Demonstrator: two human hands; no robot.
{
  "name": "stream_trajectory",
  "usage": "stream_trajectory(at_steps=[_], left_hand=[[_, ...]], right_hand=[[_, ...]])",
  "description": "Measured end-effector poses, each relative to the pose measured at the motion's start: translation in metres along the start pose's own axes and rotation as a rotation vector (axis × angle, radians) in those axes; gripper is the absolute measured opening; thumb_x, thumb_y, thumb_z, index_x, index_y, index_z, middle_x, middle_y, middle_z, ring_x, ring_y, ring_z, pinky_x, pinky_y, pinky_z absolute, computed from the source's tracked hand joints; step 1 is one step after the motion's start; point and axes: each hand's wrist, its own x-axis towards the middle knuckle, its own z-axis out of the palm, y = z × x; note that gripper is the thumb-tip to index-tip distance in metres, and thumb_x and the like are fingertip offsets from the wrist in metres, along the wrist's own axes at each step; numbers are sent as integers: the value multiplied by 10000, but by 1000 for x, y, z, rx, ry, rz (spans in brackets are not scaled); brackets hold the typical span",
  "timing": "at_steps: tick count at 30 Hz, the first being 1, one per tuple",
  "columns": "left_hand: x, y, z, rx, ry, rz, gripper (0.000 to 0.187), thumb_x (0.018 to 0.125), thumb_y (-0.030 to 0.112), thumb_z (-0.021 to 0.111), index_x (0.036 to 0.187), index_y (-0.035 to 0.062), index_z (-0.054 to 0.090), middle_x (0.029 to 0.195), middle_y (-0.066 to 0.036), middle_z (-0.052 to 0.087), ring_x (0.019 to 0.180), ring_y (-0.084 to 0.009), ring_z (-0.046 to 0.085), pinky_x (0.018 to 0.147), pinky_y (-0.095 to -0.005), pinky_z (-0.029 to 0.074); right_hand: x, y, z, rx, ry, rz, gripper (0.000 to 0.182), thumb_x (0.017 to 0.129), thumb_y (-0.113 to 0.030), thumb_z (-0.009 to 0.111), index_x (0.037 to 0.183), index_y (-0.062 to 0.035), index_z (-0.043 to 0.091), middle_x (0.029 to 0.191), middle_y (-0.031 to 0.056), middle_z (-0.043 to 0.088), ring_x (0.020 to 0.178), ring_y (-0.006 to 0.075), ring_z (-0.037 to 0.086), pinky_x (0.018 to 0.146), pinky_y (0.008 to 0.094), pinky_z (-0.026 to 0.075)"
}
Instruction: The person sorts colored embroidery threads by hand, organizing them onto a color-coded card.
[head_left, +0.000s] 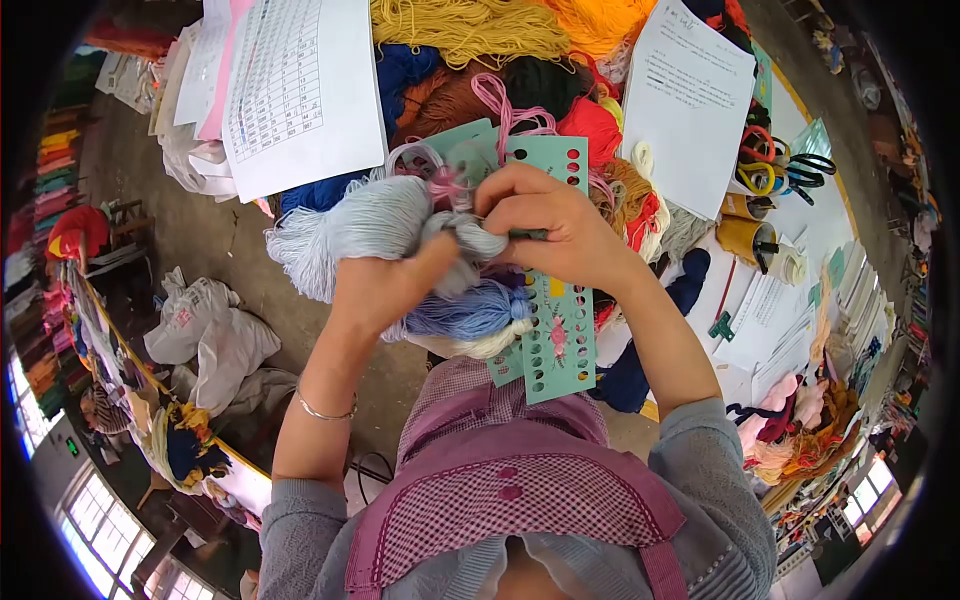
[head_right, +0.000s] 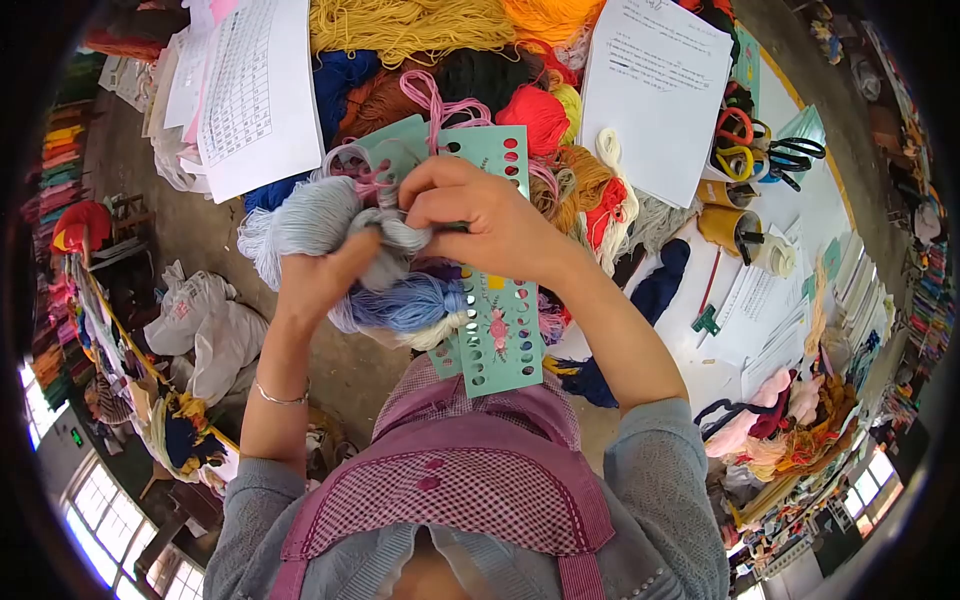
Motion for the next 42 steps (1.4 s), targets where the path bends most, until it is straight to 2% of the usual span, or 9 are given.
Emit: stream_trajectory(at_steps=[3,11,22,28,30,32,35,37,42], left_hand=[[5,-9,-5,-261,-8,4,159,717,85,668,833,-19,638,726,-94,583,670,-178,545,626,-311,444],[2,7,4,-89,-121,48,421,660,272,840,900,5,622,805,-99,602,696,-180,558,635,-321,453],[4,-1,4,85,-83,113,324,687,198,767,878,14,581,752,-109,563,677,-237,547,638,-340,456],[4,10,8,-28,-90,-66,326,688,199,770,882,16,582,772,-92,594,671,-175,569,641,-297,484],[3,4,7,43,-114,-42,330,697,195,777,893,14,584,792,-78,610,684,-131,574,645,-269,495],[3,-1,9,79,-105,-18,343,697,197,787,903,12,584,791,-78,609,692,-124,574,651,-266,496],[3,-5,5,39,-100,-8,357,698,192,804,922,12,590,802,-66,612,708,-110,573,660,-263,499],[-1,-11,5,-375,-134,-209,360,697,158,829,940,14,606,845,-21,614,737,-82,556,656,-263,497],[3,-3,-3,-217,-171,-147,399,681,161,856,963,13,615,858,3,601,754,-67,538,654,-234,476]], right_hand=[[-2,-1,-9,94,-12,-13,236,631,36,743,829,-33,636,1009,42,555,952,179,543,831,300,435],[4,8,-5,257,-45,-10,255,627,34,749,850,-32,646,984,47,552,960,191,533,836,303,425],[7,8,-9,60,-99,-139,202,746,-52,724,904,-49,597,929,42,564,958,187,541,844,316,431],[0,-2,-5,53,-47,96,258,795,-121,722,956,-45,535,913,55,559,905,200,530,771,311,422],[1,-19,-11,-21,-28,321,305,772,-179,771,902,-49,529,840,20,519,786,111,492,682,245,402],[1,-14,-6,-6,61,300,384,696,-197,820,897,-60,524,855,27,526,781,149,507,678,276,412],[3,-17,-12,-441,-4,65,377,641,-133,831,869,-68,538,889,29,550,824,186,518,722,304,414],[2,-6,-17,-179,-18,-151,331,626,-75,814,823,-72,548,913,23,562,872,212,515,774,326,404],[-9,8,-9,65,-12,-84,285,683,-75,791,846,-64,558,889,10,536,887,220,484,770,338,406]])
